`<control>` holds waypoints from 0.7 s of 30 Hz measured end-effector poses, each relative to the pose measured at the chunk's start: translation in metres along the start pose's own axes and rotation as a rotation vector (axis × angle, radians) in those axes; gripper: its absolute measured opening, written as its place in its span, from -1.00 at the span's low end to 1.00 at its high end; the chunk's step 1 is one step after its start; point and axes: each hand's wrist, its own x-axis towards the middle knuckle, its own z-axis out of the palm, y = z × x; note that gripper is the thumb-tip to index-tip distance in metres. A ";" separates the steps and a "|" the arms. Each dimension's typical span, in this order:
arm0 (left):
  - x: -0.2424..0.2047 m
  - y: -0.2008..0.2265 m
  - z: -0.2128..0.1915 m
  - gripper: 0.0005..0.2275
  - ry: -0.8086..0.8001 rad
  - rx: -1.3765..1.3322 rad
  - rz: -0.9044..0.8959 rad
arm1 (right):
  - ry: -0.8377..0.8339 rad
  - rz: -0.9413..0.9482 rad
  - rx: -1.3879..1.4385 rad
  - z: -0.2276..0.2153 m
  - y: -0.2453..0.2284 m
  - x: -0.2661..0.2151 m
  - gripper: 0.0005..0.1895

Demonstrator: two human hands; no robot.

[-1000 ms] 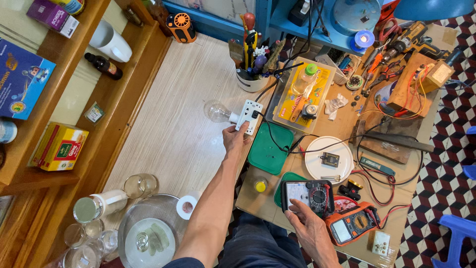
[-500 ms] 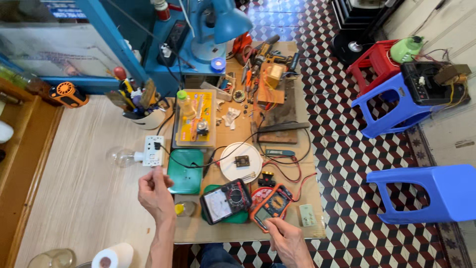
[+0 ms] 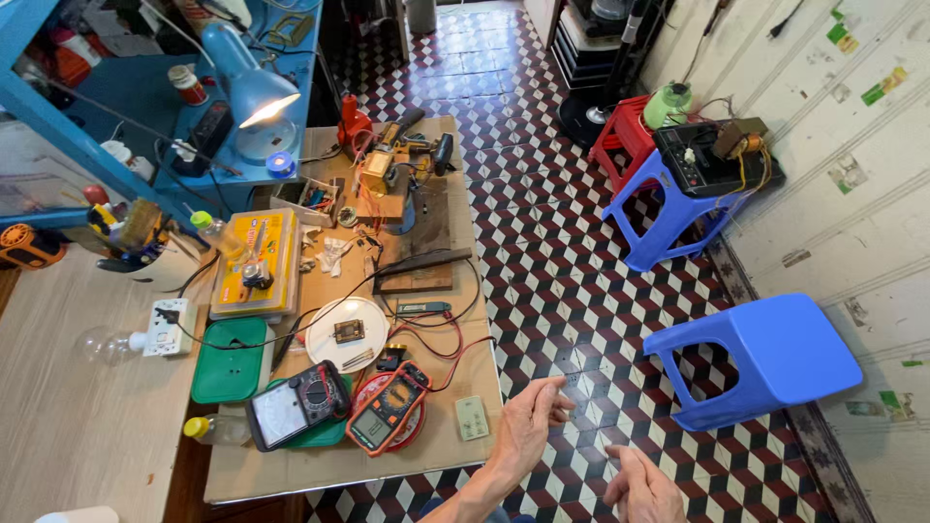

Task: The person plugs a power strip into a wall socket and connects a light bulb to test the circuit. They then use a multimeter to measure voltage on a transformer and other components on the workbench.

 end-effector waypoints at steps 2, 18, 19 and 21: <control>0.006 -0.008 0.019 -0.66 0.009 0.077 0.068 | -0.010 0.020 0.075 0.002 0.000 0.003 -0.62; 0.114 -0.078 0.011 -0.61 0.504 -0.310 -0.227 | -0.342 -0.034 -0.130 0.002 -0.104 0.073 -0.53; 0.129 -0.088 0.004 -0.60 0.563 -0.356 -0.222 | -0.370 -0.048 -0.168 0.003 -0.112 0.087 -0.53; 0.158 -0.109 -0.011 -0.65 0.665 -0.401 -0.227 | -0.429 -0.075 -0.247 0.006 -0.131 0.119 -0.53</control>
